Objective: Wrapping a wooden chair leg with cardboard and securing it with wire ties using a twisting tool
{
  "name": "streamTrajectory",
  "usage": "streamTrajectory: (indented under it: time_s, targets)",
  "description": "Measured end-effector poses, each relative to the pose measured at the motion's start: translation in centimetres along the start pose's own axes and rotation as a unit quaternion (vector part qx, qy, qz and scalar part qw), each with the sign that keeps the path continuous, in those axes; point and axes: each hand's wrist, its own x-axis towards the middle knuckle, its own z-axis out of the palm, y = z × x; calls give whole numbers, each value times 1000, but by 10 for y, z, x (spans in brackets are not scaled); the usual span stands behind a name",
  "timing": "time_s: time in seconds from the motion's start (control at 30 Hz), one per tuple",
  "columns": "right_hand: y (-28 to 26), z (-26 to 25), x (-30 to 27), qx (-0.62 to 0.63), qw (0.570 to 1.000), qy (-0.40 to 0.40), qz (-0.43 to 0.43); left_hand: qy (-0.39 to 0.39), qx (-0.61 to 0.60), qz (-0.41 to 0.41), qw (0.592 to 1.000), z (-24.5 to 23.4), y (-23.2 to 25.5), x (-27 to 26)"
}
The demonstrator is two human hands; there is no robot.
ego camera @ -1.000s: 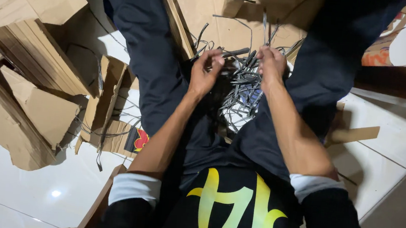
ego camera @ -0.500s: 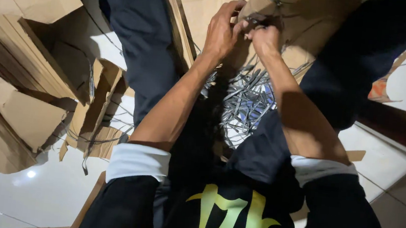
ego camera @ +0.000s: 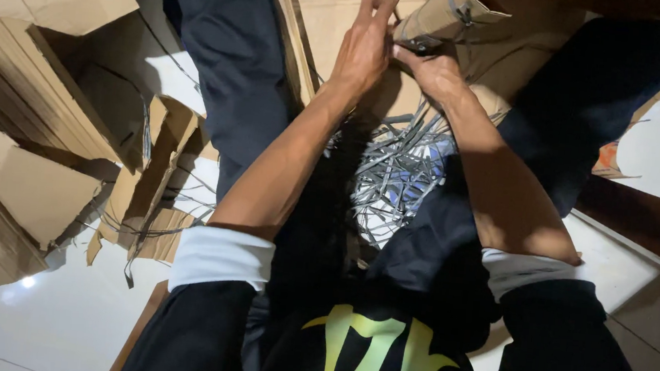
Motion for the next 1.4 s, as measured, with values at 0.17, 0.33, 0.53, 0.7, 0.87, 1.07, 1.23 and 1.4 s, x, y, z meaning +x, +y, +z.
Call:
streamTrajectory:
  time_s: [0.17,0.33,0.53,0.7,0.87,1.07,1.23,1.4]
  targets:
    - [6,4,11,38,999,-3,-37,-1,104,-64,993,0,-3,16]
    - [9,17,0,79,996,29,-32,3,151,-99,984,-3,-2,8]
    - [79,65,24,133,945,248,-167,-3,13,-275,961,-19,10,-32]
    - [78,68,-4,186,923,272,-199,69,-6,-165,984,26,-49,-91]
    - [83,86,24,412,854,166,-270,78,-69,-157,982,39,-10,-131]
    - [83,82,26,324,894,85,-298,4,-85,-164,983,38,32,-131]
    - [74,76,8,303,907,54,-288,-32,-26,-132,990,52,34,-130]
    - [78,73,8,295,907,51,-296,-58,17,-133,989,53,28,-128]
